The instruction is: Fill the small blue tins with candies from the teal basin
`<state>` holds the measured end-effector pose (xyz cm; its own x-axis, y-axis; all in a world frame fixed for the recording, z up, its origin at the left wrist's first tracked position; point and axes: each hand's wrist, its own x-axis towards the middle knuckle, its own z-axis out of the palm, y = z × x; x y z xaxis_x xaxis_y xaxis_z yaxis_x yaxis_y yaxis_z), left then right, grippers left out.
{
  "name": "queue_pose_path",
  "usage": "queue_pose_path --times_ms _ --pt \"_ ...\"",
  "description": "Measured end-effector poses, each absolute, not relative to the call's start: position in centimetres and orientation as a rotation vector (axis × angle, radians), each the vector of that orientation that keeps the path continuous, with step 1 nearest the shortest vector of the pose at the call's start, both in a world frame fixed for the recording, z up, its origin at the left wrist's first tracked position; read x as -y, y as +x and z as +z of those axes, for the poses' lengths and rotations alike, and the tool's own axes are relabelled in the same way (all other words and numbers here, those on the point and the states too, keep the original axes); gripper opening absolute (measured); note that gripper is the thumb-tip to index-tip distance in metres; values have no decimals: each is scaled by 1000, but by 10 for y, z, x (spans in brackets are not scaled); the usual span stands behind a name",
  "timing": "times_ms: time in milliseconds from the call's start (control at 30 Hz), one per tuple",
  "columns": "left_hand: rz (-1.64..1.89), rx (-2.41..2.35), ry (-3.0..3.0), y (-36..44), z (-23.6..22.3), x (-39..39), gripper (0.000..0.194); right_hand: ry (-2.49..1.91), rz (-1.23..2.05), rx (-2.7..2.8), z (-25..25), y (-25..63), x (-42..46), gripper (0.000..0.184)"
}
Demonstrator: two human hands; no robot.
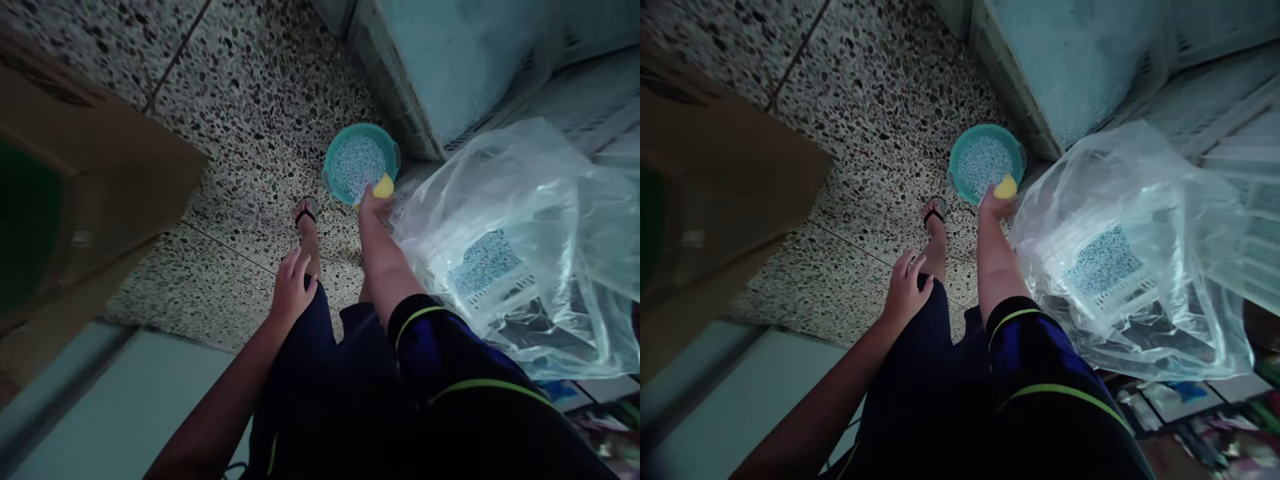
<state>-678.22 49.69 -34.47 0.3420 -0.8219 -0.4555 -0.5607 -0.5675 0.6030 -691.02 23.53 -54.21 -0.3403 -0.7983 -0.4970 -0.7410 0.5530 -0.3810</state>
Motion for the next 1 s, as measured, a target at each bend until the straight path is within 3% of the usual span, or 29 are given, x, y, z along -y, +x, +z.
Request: queue_pose_path --times_ms 67,167,367,433,600,733,900,1000 --pt "-1094 1164 2314 -6796 -343 -499 53 -1254 -88 -2363 -542 -6901 -232 88" --pt "-1167 1112 2318 -6814 -343 -503 51 -1426 -62 -2318 -539 -6896 -226 85" --pt "-1323 1064 2250 -6835 -344 -506 35 -1707 41 -2123 -527 -6902 -207 116" --pt "-1369 1062 2238 -6842 -345 -507 34 -1793 90 -2062 -522 -6903 -205 115" --pt "-1472 1135 2002 -6854 -356 -515 28 -1852 72 -1834 -504 -6899 -208 91" --pt "-1278 881 2064 -6846 -368 -514 20 -1805 -63 -1721 -466 -6887 -210 97" --pt "-719 770 2300 -6801 -334 -458 53 -1784 -187 -1397 -365 -6903 -229 104" --pt "-625 1326 2062 -6773 -282 -387 86 -1852 -240 -1159 -298 -6950 -247 95"
